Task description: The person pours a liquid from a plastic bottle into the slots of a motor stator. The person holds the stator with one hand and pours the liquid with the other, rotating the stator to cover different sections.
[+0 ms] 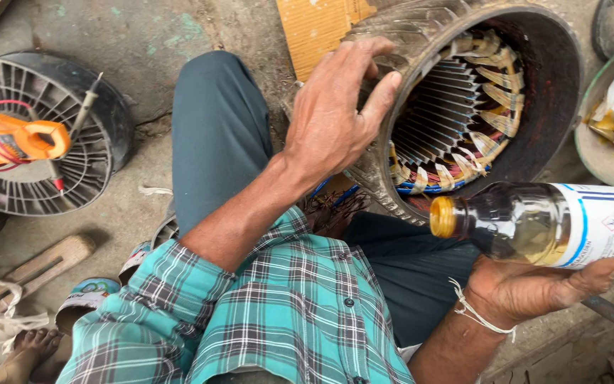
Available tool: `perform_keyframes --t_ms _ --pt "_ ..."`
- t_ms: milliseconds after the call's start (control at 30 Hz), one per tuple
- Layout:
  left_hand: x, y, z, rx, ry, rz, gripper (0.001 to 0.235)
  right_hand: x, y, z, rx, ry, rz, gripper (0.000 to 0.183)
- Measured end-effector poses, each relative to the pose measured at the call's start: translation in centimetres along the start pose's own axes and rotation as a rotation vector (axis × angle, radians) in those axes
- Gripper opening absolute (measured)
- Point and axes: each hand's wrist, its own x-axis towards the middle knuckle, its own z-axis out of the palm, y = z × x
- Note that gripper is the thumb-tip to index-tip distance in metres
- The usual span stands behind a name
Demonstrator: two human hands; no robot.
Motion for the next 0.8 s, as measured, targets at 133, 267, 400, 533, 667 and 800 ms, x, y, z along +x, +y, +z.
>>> perform_keyframes --t_ms 133,267,400,533,667,800 --pt "0.0 0.2 -0.4 0.003 -0.012 0.002 0.032 -0.3 -0.1 -0.6 0.042 0.048 -0.01 0.084" --pt "-0.1 0.4 -0.6 -0.008 -0.019 -0.017 0.032 -0.7 -0.3 -0.8 0.025 0.09 -0.059 0.082" --pt "0.1 0.1 -0.5 -0.004 -0.035 0.022 0.032 -1.0 -1.2 -0.6 0.04 0.047 0.026 0.085" --pt "0.0 0.0 -0.6 0.011 -0.044 0.029 0.033 -1.1 -1.6 -0.4 -0.002 0.035 0.064 0.088" --pt "-0.1 -0.1 -0.6 -0.006 -0.052 0.013 0.032 -1.2 -1.3 -1.6 -0.072 -0.017 -0.007 0.087" --pt "0.0 0.0 -0.6 -0.017 -0.051 -0.003 0.032 -1.3 -0.4 -3.6 -0.096 0.004 -0.036 0.089"
